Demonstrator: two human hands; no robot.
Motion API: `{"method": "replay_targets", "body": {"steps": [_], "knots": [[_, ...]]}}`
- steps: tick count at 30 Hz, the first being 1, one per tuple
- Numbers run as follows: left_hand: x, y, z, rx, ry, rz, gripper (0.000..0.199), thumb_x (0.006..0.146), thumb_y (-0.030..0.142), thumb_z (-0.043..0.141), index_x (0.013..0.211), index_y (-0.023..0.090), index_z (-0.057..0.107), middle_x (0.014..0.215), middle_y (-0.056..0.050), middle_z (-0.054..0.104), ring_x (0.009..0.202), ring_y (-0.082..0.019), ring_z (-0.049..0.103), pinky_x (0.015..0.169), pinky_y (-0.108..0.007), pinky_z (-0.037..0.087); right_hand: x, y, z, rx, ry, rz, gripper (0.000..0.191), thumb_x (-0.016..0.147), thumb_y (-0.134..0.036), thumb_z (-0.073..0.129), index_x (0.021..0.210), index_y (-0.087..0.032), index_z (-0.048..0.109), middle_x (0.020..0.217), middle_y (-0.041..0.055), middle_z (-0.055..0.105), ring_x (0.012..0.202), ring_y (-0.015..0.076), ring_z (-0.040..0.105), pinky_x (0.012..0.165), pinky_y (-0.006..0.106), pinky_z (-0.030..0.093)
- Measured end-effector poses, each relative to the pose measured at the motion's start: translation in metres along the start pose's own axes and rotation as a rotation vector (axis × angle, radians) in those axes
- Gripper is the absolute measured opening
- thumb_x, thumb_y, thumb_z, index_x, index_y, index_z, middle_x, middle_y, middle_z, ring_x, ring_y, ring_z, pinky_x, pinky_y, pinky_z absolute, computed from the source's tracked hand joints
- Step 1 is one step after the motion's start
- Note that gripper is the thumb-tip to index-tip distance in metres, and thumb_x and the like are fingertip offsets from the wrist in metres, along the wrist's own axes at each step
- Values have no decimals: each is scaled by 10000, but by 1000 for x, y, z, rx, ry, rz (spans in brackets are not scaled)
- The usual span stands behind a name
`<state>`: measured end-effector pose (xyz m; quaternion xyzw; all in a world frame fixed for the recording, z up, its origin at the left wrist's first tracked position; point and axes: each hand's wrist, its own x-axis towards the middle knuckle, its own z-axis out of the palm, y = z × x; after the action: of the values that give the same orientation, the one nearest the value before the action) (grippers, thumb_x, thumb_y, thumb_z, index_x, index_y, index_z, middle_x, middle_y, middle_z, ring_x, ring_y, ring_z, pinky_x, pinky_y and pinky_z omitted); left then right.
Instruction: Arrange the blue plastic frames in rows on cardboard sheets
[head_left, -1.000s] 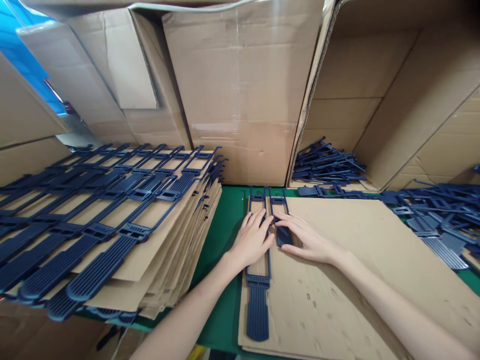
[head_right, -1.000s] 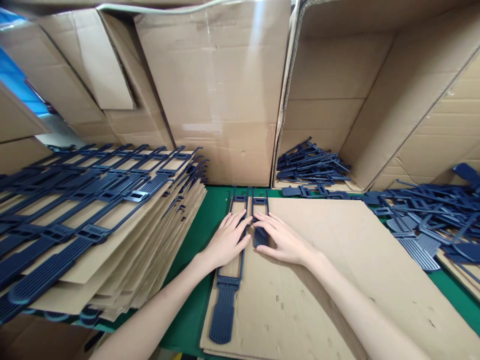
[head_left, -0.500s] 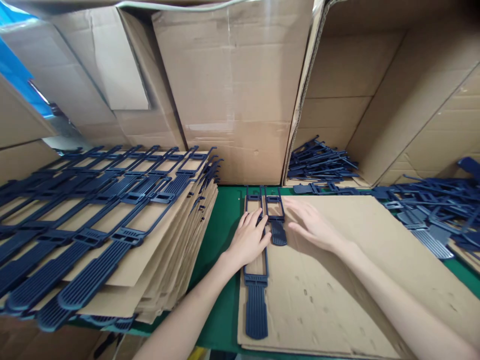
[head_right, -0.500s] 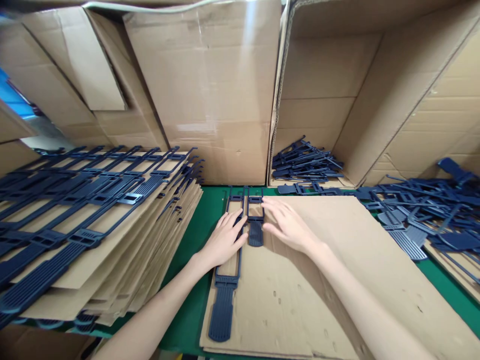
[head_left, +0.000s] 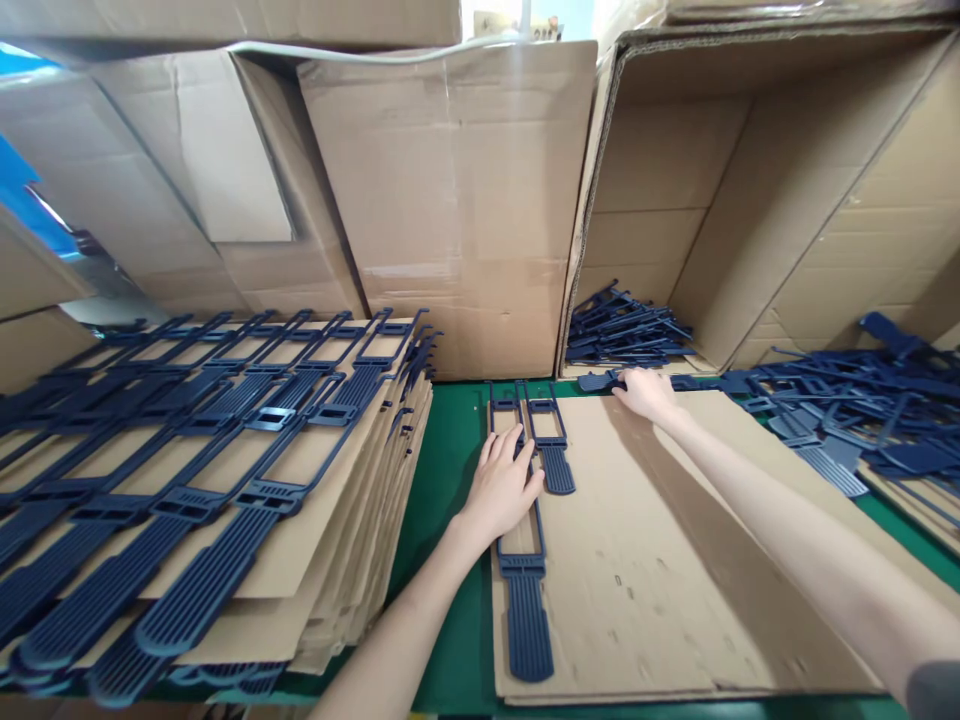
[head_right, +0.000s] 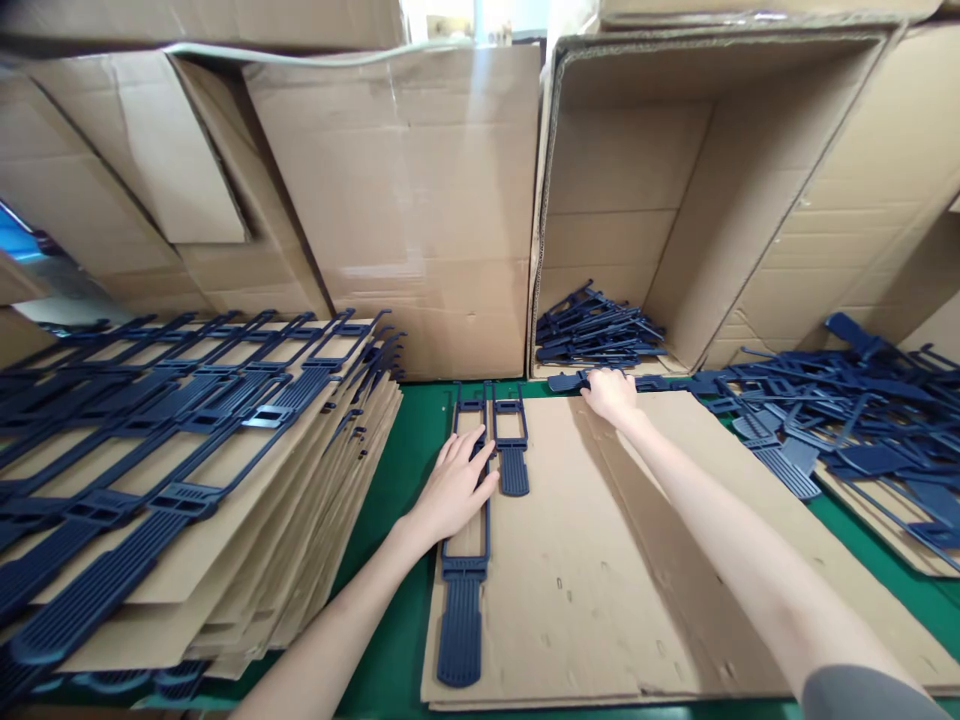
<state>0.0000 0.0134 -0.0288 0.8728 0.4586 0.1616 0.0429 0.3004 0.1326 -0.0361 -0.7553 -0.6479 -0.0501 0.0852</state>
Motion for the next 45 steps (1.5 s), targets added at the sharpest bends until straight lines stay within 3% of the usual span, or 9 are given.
{"method": "replay_targets", "body": {"steps": [11,16,19,22,25,27,32,36,45], "knots": [[-1,0,1,-21,14,-4,424,911,324,420,1282,135,501,1448,-157,381,1366,-269,307,1134,-478,223,4,-2,15,61,137,142,293,846,-254,482,1031,-117,664,1019,192,616,1047,348,494,839,481,372],[-1,0,3,-30,19,-4,423,910,325,419,1280,138,504,1451,-150,378,1363,-269,310,1133,-469,223,-10,1,0,162,269,121,391,817,-167,406,1126,-108,637,1055,207,558,1055,391,444,806,535,372],[-1,0,3,-31,23,-5,422,910,326,419,1277,138,508,1447,-150,384,1352,-270,326,1133,-464,220,-29,0,-16,236,313,-6,406,804,-130,384,1081,-190,675,994,145,574,1004,341,477,825,523,388],[0,1,3,-17,21,-7,420,910,328,422,1274,139,513,1445,-146,387,1351,-266,329,1134,-459,217,-56,-2,-27,502,371,-268,349,820,-155,393,950,-232,707,895,94,571,913,275,527,820,468,436],[0,1,3,-6,12,-7,426,908,325,431,1279,133,516,1449,-148,379,1354,-269,321,1139,-451,207,-81,0,-27,810,363,-487,272,813,-170,432,803,-243,694,856,69,585,883,244,567,801,421,478],[0,1,2,-7,7,-5,432,910,319,432,1285,122,513,1452,-157,371,1357,-273,316,1142,-450,196,-91,4,-25,883,383,-528,262,793,-151,442,698,-250,665,807,55,611,881,243,583,824,427,477],[1,0,2,17,-6,-2,437,921,328,417,1306,134,491,1465,-150,355,1370,-270,294,1141,-459,199,-92,16,-19,789,513,-348,257,776,-142,412,638,-240,606,740,48,643,798,237,600,776,408,483],[2,0,-1,23,-19,1,438,924,334,417,1308,136,489,1469,-154,347,1368,-280,297,1134,-476,215,-85,24,-15,551,478,-220,242,825,-184,395,770,-210,629,853,69,664,816,234,589,767,388,464],[3,-1,0,63,-22,11,423,920,307,423,1304,149,496,1460,-143,361,1370,-261,296,1136,-465,221,-78,30,7,441,295,-282,187,811,-350,558,832,-203,671,860,90,653,865,293,560,796,455,429]]}}
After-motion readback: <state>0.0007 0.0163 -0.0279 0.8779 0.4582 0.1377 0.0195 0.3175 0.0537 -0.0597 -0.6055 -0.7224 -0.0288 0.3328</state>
